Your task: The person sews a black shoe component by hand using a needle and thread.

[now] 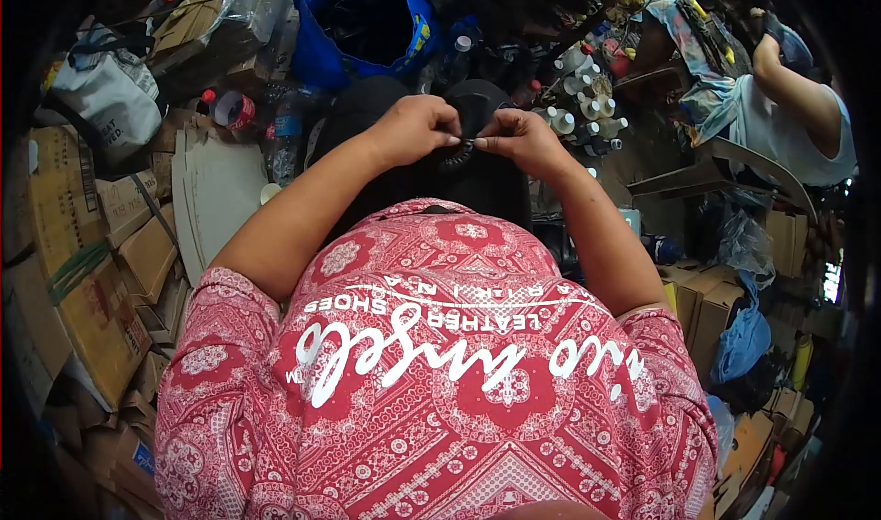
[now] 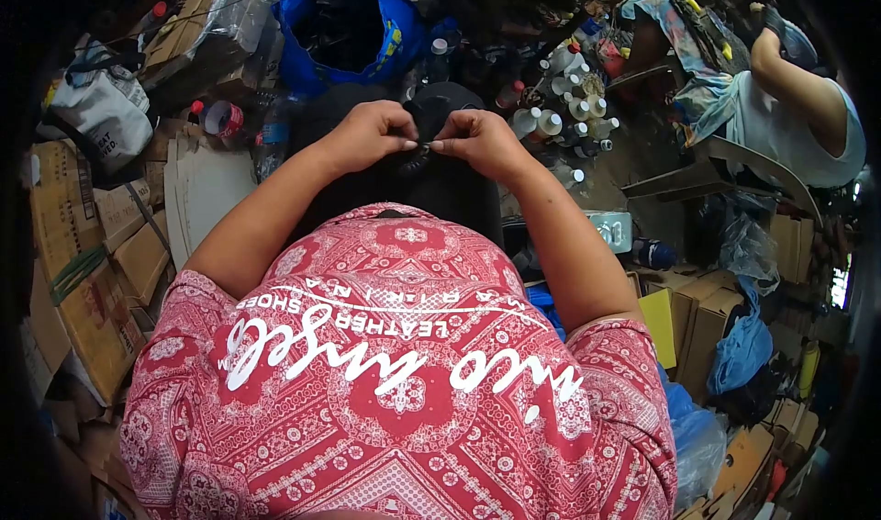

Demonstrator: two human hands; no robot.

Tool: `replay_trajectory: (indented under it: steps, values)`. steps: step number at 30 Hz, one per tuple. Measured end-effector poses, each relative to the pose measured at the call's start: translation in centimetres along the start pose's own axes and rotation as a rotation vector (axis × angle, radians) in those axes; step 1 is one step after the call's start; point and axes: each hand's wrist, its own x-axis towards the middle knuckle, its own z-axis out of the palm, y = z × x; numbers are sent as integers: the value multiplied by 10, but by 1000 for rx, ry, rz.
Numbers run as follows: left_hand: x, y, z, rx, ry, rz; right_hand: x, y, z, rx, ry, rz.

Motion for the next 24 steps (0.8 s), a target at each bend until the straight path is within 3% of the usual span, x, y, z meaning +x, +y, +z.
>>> replay_trajectory:
  steps: [3, 6, 8, 10, 13, 16, 17, 21, 23, 24]
  values:
    - [-13, -7, -14, 9, -10, -108, -1, 5, -18, 24, 21, 3]
    - [-20, 0, -7, 19, 53, -117, -13, 14, -13, 242, -26, 107]
    - [-17, 6, -8, 21, 21, -127, -19, 28, -10, -80, 116, -173]
    - [-14, 11, -7, -54, -49, -200, -37, 26, -11, -222, 129, -142]
    - [-8, 9, -3, -19, -97, -153, -61, 24, -12, 194, 35, 158]
    - [-5, 10, -3, 69, -115, -55, -66, 1, -31, 221, 73, 90]
    - [-4, 11, -2, 69, -125, -49, -58, -4, -37, 115, 112, -41]
    - [-1, 16, -1, 156, -144, -8, -12, 1, -56, -82, 239, 56]
    - [-1, 17, -6, 180, -129, -10, 5, 17, -58, -789, 408, -96]
    - [-2, 17, -9, 191, -130, -10, 6, 4, -59, -792, 406, -108]
